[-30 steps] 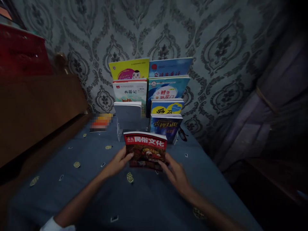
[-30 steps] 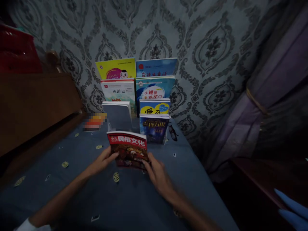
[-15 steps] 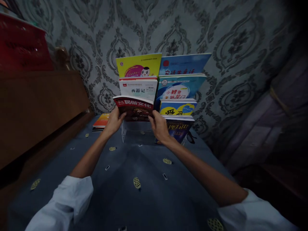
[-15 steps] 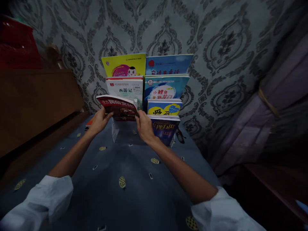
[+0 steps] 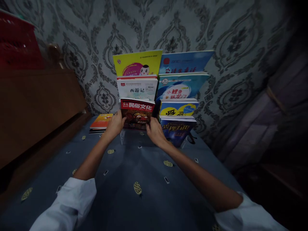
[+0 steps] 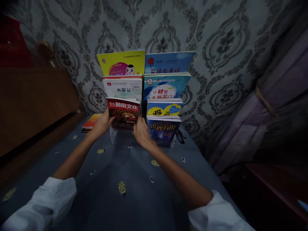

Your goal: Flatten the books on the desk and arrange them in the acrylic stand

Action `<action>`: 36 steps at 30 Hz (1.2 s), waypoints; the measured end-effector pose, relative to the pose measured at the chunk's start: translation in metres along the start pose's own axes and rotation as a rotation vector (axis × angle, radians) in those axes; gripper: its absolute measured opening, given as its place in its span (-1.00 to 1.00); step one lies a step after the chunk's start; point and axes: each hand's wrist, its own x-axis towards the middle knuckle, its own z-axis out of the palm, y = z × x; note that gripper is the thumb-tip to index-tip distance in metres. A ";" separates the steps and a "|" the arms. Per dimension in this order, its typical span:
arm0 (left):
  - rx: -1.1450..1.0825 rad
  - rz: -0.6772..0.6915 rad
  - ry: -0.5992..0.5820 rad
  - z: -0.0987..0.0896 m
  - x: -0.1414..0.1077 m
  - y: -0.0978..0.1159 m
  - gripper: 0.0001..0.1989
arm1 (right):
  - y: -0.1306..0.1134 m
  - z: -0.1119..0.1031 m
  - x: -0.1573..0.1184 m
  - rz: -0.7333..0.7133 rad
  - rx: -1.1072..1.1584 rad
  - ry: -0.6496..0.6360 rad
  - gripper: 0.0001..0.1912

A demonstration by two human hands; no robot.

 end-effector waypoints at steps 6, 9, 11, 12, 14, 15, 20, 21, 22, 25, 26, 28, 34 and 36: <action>0.099 -0.015 0.180 -0.009 -0.009 0.014 -0.48 | -0.005 -0.001 -0.012 -0.023 0.053 -0.007 -0.44; 0.064 0.088 0.248 -0.017 -0.007 0.019 -0.29 | -0.010 -0.001 -0.011 -0.048 0.073 0.024 -0.38; 0.072 0.094 0.217 -0.019 -0.005 0.022 -0.31 | -0.013 0.000 -0.008 -0.049 0.075 0.060 -0.34; 0.077 0.081 0.201 -0.019 -0.003 0.022 -0.33 | -0.015 0.001 -0.007 -0.045 0.074 0.072 -0.33; 0.069 0.053 0.193 -0.017 0.000 0.023 -0.38 | -0.017 0.002 -0.004 -0.027 0.073 0.079 -0.31; 0.055 0.048 0.202 -0.015 0.003 0.022 -0.40 | -0.018 0.003 -0.003 -0.016 0.071 0.076 -0.31; -0.024 0.095 0.262 -0.008 0.013 0.015 -0.49 | -0.016 0.010 0.000 0.012 0.086 0.094 -0.30; -0.039 0.109 0.275 -0.007 0.013 0.014 -0.50 | -0.015 0.012 0.000 0.014 0.095 0.104 -0.29; -0.060 0.122 0.291 -0.006 0.013 0.013 -0.50 | -0.014 0.013 0.000 0.019 0.103 0.115 -0.29; -0.135 0.090 0.318 0.000 0.010 0.012 -0.48 | -0.013 0.015 0.002 0.029 0.136 0.146 -0.30; -0.157 0.042 0.319 0.002 0.008 0.012 -0.47 | -0.013 0.015 0.003 0.027 0.153 0.155 -0.31; -0.184 -0.068 0.299 0.005 0.006 0.012 -0.48 | -0.013 0.015 0.007 0.027 0.187 0.163 -0.31; -0.155 -0.196 0.208 0.001 0.007 0.016 -0.67 | -0.015 0.013 0.016 0.076 0.236 0.151 -0.34; -0.113 -0.216 0.197 -0.002 0.008 0.018 -0.68 | -0.015 0.015 0.016 0.079 0.233 0.171 -0.34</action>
